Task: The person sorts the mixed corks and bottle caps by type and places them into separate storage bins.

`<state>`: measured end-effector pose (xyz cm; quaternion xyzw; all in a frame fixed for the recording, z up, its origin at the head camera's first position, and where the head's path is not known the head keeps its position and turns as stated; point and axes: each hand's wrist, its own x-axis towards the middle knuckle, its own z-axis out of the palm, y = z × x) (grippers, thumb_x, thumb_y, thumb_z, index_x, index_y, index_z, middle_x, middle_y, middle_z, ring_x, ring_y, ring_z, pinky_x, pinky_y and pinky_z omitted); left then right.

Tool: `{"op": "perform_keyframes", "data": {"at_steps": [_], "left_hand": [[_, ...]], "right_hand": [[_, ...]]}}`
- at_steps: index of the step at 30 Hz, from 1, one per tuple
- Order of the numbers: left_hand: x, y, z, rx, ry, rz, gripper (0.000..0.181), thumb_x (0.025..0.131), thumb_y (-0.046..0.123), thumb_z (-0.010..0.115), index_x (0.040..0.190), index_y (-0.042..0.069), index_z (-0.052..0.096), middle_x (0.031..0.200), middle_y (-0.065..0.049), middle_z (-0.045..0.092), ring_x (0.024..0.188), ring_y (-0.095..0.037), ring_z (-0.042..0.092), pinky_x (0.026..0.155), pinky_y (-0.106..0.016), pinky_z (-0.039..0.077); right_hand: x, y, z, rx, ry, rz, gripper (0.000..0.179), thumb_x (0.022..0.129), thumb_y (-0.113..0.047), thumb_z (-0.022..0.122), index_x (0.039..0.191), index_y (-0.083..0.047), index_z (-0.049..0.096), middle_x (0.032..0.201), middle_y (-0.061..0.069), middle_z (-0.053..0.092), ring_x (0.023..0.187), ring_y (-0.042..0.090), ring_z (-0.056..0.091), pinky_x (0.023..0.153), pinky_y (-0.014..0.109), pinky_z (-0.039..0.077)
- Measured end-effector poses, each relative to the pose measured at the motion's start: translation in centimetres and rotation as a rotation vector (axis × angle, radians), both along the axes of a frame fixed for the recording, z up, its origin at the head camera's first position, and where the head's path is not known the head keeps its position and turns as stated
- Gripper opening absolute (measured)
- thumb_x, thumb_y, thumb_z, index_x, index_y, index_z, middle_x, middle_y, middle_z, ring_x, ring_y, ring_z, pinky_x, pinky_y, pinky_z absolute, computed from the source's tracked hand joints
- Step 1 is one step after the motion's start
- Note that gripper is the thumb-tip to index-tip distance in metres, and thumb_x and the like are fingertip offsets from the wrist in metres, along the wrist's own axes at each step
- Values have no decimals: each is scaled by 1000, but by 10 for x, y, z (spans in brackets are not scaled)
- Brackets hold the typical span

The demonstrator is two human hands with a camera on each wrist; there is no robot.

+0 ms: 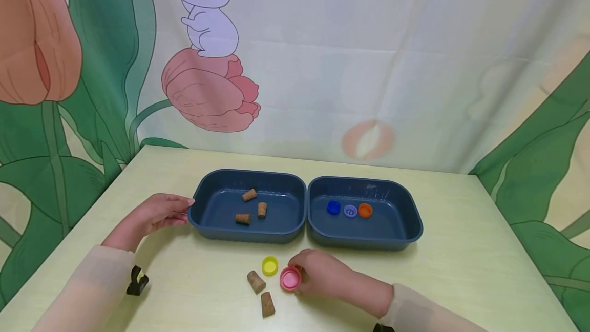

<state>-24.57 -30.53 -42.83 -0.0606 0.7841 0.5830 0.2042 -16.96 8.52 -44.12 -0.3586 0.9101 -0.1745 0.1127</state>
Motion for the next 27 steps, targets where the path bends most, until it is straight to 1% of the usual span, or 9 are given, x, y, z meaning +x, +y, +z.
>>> {"op": "perform_keyframes", "data": {"at_steps": [3,5,11,16,22,27], "left_hand": [[0,0,0,-1,-1,1,49,105,23,58,135,-15,52,77,8,70,72,-5,67,71,-18,62],[0,0,0,-2,-1,1,49,105,24,58,135,-15,52,77,8,70,72,-5,68,71,-18,62],[0,-1,-1,-6,-1,-2,50,106,24,57,136,-15,51,78,9,70,72,-4,67,71,-18,62],[0,0,-1,-12,-1,0,50,106,24,57,136,-16,50,77,9,69,72,-4,67,71,-18,62],[0,0,-1,-14,2,-4,52,106,24,57,138,-16,49,78,9,69,73,-5,67,72,-18,62],[-2,-1,-2,-13,8,-9,52,106,24,56,138,-17,48,79,9,69,73,-4,66,72,-18,62]], "right_hand": [[0,5,1,-19,-10,-14,35,78,-8,84,110,-3,74,104,6,76,85,8,60,82,22,55],[0,9,3,-38,-23,-28,35,77,-8,84,111,-2,74,104,7,76,85,9,60,81,22,55],[1,25,13,-78,-62,-91,34,80,-8,82,113,-1,73,105,7,75,90,18,65,83,28,58],[0,42,21,-75,-70,-127,34,83,-11,81,115,-2,72,106,6,75,94,20,66,85,32,59],[0,66,29,-93,-34,-141,32,83,-14,82,113,-7,74,104,3,76,91,18,66,82,29,58],[1,85,42,-87,-33,-172,32,83,-14,84,114,-10,75,103,0,75,91,17,66,80,25,57]]}}
